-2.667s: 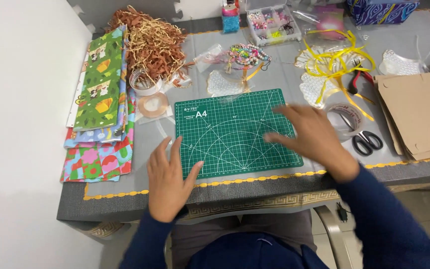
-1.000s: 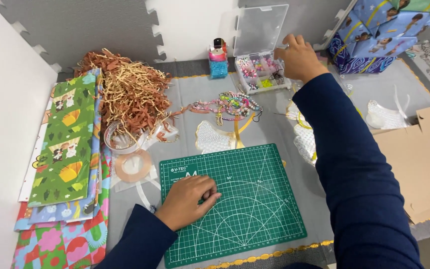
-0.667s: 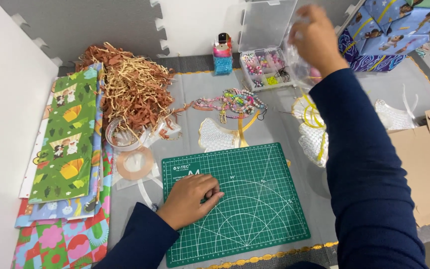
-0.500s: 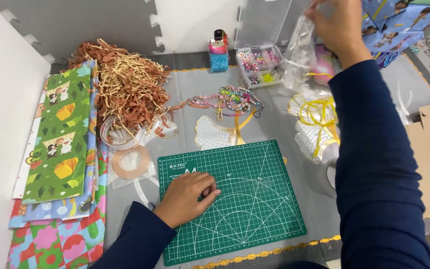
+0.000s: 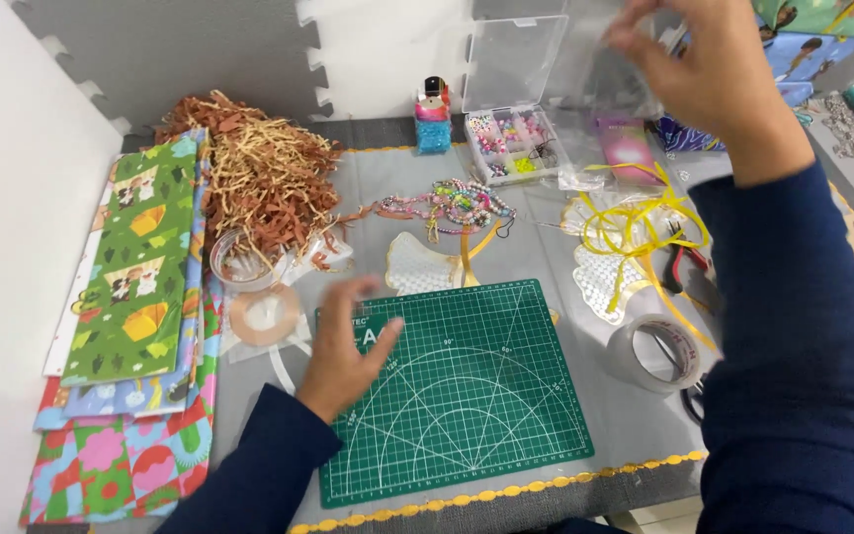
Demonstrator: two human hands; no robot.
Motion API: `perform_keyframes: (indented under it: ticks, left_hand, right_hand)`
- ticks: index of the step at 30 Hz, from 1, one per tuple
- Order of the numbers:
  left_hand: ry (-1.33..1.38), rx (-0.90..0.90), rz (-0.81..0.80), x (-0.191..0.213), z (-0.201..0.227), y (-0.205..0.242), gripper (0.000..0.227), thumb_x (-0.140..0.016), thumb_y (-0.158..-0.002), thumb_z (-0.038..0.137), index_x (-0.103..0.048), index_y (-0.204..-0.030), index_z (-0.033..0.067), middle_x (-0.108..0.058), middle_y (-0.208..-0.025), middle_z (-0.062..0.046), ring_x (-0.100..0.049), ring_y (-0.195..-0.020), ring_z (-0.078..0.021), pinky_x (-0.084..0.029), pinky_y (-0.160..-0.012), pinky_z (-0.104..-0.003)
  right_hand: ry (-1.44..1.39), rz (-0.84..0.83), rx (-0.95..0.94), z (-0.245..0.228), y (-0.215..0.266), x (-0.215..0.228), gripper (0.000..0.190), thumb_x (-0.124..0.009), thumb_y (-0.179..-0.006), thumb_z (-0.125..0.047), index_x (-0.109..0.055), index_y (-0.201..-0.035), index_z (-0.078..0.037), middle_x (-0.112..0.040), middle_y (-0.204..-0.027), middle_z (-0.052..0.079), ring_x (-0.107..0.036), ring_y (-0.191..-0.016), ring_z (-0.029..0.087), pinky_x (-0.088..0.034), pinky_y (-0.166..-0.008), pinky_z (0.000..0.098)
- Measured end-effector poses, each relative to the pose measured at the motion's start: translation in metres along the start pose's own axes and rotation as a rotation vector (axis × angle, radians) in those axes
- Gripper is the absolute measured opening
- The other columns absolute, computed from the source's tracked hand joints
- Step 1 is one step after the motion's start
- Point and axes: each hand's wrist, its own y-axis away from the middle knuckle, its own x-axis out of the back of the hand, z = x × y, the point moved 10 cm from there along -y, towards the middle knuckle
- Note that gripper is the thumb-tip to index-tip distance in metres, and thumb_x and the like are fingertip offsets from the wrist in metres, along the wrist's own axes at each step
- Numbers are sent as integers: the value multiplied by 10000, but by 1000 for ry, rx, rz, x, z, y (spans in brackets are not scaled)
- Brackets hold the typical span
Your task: Wrapping a small box with decorative paper and tying a yellow ribbon around it.
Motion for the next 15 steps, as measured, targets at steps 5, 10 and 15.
perform_keyframes:
  ticks: [5,10,15]
  left_hand:
    - [-307,-292,348,48,76,-17,735,-754,-948,247,-329,-1494,0,-399,-1472,-212,-380,-1412,-370,-331,-1216,-518]
    - [-468,-408,231,31,121,-56,800,-486,-1072,617,-165,-1624,134,-198,-1718,-165,-167,-1640,-402,-132,-1378,-643]
    - [-230,-484,-326,-44,134,-70,490,-738,-906,474,-604,-1275,181,-782,-1025,45,-749,-899,-224,-253,-1132,-610]
  right_hand:
    - [-54,-204,45,-89,3,-7,81,-744,-1060,-5,-683,-1072,-56,-732,-1099,39,-676,-1069,254,-358,-1172,480]
    - [-260,-437,229,-186,2,-6,98,-635,-999,-39,-677,-911,-49,-712,-851,44,-634,-783,292,-465,-782,435]
    - [-343,-701,131,-199,36,-7,156,-571,-993,-176,-715,-1018,-122,-752,-899,-36,-715,-802,189,-478,-851,360]
